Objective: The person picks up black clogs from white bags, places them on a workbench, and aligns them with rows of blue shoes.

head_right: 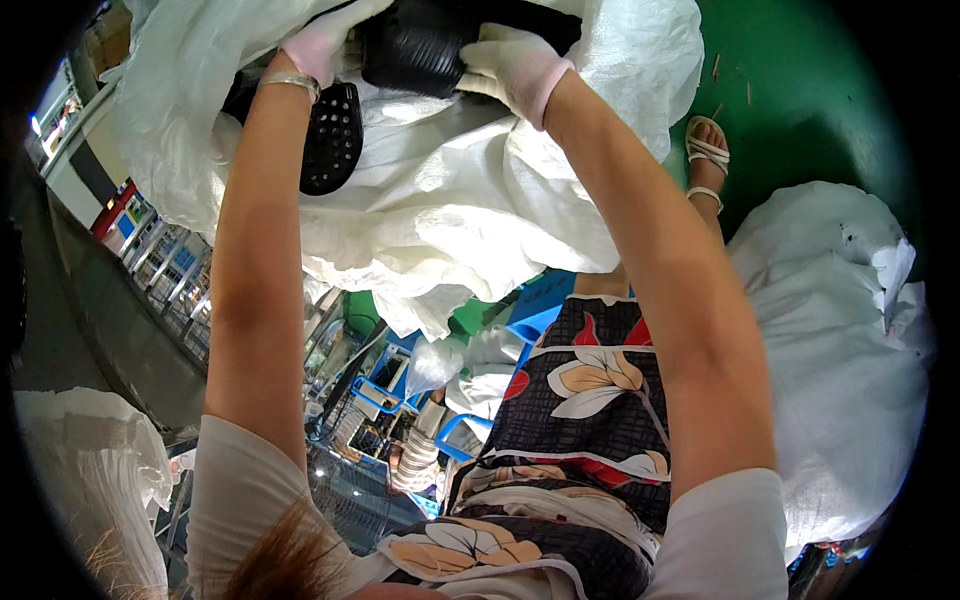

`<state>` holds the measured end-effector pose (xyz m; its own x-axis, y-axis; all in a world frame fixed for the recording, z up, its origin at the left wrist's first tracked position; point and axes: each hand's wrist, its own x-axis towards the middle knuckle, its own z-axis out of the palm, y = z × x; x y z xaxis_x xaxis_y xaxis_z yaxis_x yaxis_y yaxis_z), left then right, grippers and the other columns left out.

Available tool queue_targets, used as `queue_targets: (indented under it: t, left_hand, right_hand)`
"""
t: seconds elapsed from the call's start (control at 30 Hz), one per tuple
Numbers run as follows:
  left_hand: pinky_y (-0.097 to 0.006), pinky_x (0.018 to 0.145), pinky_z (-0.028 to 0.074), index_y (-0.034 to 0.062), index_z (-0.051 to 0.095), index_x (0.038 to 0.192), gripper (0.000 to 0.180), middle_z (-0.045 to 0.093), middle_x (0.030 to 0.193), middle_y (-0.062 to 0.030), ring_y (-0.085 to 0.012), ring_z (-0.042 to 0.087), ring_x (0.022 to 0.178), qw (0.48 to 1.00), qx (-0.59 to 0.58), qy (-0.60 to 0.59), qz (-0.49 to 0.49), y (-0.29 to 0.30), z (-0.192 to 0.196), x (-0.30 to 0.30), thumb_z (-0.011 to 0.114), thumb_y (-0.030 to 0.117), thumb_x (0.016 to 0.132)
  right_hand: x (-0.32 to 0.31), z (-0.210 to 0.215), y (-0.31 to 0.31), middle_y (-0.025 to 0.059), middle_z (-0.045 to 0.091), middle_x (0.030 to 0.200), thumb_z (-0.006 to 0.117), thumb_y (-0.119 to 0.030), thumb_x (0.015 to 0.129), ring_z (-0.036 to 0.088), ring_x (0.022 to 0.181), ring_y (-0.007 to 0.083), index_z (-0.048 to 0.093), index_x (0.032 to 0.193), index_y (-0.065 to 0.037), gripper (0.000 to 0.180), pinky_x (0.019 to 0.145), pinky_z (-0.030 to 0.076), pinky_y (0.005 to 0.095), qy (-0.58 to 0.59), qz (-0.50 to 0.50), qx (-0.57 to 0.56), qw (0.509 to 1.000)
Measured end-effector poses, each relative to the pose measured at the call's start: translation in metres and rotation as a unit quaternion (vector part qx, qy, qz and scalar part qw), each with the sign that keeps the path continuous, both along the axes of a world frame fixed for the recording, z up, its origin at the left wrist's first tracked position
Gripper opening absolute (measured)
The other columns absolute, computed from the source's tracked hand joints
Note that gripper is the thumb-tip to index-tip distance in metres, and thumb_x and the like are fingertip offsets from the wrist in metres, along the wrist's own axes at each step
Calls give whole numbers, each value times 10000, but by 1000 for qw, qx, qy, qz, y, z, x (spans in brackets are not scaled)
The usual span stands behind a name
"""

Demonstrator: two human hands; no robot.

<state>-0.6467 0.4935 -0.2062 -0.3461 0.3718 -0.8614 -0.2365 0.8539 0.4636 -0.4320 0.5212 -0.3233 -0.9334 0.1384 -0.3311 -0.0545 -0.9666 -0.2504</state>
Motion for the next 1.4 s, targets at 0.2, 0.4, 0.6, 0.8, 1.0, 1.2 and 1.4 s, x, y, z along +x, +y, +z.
queue_targets:
  t: [0.2, 0.4, 0.6, 0.8, 1.0, 1.2, 1.4]
  left_hand:
    - [-366, 914, 472, 18, 616, 1176, 428, 664, 1092, -93, -219, 616, 1018, 997, 61, 1, -55, -9, 33, 21, 641, 330, 884]
    - [-330, 959, 437, -15, 521, 1278, 414, 596, 1196, -66, -164, 560, 1107, 986, 104, 15, -132, -28, 57, 19, 580, 212, 937]
    - [-371, 991, 414, 12, 472, 1329, 431, 552, 1258, -80, -194, 519, 1169, 985, 169, 12, -32, -45, 83, 21, 548, 198, 948]
    - [-391, 725, 584, -84, 358, 1314, 738, 578, 1137, -160, -237, 621, 979, 992, 120, 6, 37, -45, 104, 80, 744, 302, 816]
    - [-389, 791, 607, -20, 476, 1294, 462, 602, 1171, -172, -245, 642, 1035, 945, 124, -177, 246, -75, 95, 142, 539, 290, 958]
    - [-457, 920, 556, -73, 411, 1284, 452, 541, 1239, -209, -307, 589, 1126, 873, 115, -255, 400, -97, 86, 220, 523, 239, 976]
    - [-377, 892, 548, -36, 435, 1302, 461, 574, 1209, -132, -247, 589, 1106, 959, 10, -177, 223, -103, 85, 232, 470, 312, 1001]
  right_hand:
    - [14, 51, -7, -11, 510, 871, 544, -79, 910, 562, 866, 84, 546, 1110, 7, 218, 862, 498, 242, -123, 36, 40, 991]
    - [25, 57, -3, 4, 577, 948, 528, -81, 915, 571, 874, 84, 536, 1220, 2, 316, 839, 495, 253, -123, 61, 117, 984]
    - [32, 94, 12, 51, 600, 1074, 481, -95, 926, 589, 971, 130, 496, 1304, 3, 391, 905, 477, 274, -32, -83, 14, 996]
    - [68, 129, 29, 61, 576, 1190, 522, -165, 915, 555, 1093, 143, 458, 1338, 7, 461, 962, 430, 273, -50, -135, 73, 987]
    - [112, 151, 18, 98, 544, 1227, 767, -91, 727, 555, 1085, 163, 397, 1372, 28, 753, 939, 446, 294, -145, -108, 206, 962]
    - [133, 172, -6, 162, 481, 1285, 855, -169, 587, 531, 1146, 237, 181, 1469, 5, 1124, 1005, 422, 353, -291, -134, 453, 832]
    - [142, 162, 2, 147, 467, 1285, 760, -106, 687, 495, 1163, 224, 255, 1444, 14, 918, 1016, 410, 344, -334, -90, 442, 828]
